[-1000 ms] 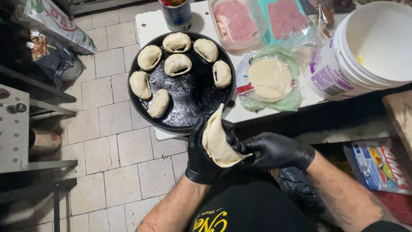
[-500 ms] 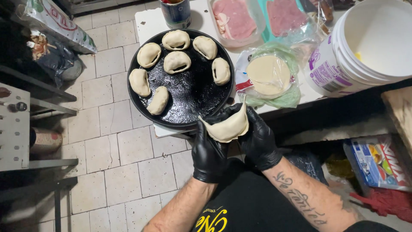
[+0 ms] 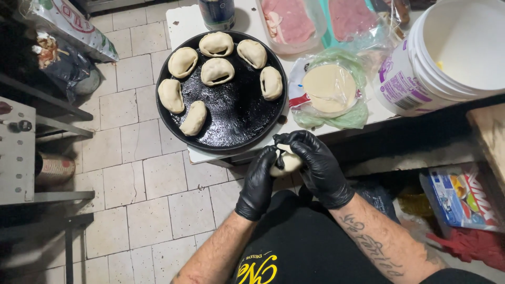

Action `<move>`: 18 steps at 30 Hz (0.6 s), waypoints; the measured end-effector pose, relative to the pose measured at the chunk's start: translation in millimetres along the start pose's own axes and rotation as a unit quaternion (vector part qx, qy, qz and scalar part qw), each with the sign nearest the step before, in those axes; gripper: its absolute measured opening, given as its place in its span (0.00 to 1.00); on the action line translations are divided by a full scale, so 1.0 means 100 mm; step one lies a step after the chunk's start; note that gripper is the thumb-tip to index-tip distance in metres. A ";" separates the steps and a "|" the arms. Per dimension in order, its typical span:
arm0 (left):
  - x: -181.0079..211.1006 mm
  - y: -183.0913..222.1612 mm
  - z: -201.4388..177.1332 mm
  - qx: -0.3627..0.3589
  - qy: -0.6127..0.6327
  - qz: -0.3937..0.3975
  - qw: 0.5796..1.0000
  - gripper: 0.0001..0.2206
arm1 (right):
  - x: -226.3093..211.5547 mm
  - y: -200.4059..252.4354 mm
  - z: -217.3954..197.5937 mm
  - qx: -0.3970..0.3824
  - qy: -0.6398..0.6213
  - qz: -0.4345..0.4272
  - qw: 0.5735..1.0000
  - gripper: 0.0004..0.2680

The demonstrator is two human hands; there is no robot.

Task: Preparing empanadas by filling dough discs with ham and cheese and folding them.

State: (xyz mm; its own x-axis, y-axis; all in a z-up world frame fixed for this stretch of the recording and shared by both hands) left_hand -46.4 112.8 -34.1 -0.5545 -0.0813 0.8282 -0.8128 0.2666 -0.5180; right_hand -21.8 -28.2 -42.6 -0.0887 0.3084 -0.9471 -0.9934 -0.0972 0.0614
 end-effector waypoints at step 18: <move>0.07 -0.13 0.08 -0.085 0.145 0.005 0.986 0.16 | -0.22 0.14 0.18 -0.011 0.051 0.030 0.998 0.04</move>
State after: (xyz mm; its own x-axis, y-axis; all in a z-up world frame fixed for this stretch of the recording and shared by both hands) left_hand -40.8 101.5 -23.4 -0.4677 0.1925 0.8626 -0.7523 0.4256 -0.5029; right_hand -35.4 -19.8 -15.4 -0.1384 0.2036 -0.9692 -0.9845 -0.1345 0.1123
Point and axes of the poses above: each hand's wrist, its own y-axis away from the middle knuckle, its own z-axis out of the palm, x = y × z, the point moved 10 cm from there along -y, towards the middle knuckle, and after that the axes turned 15 degrees about y, right-handed, at the moved point
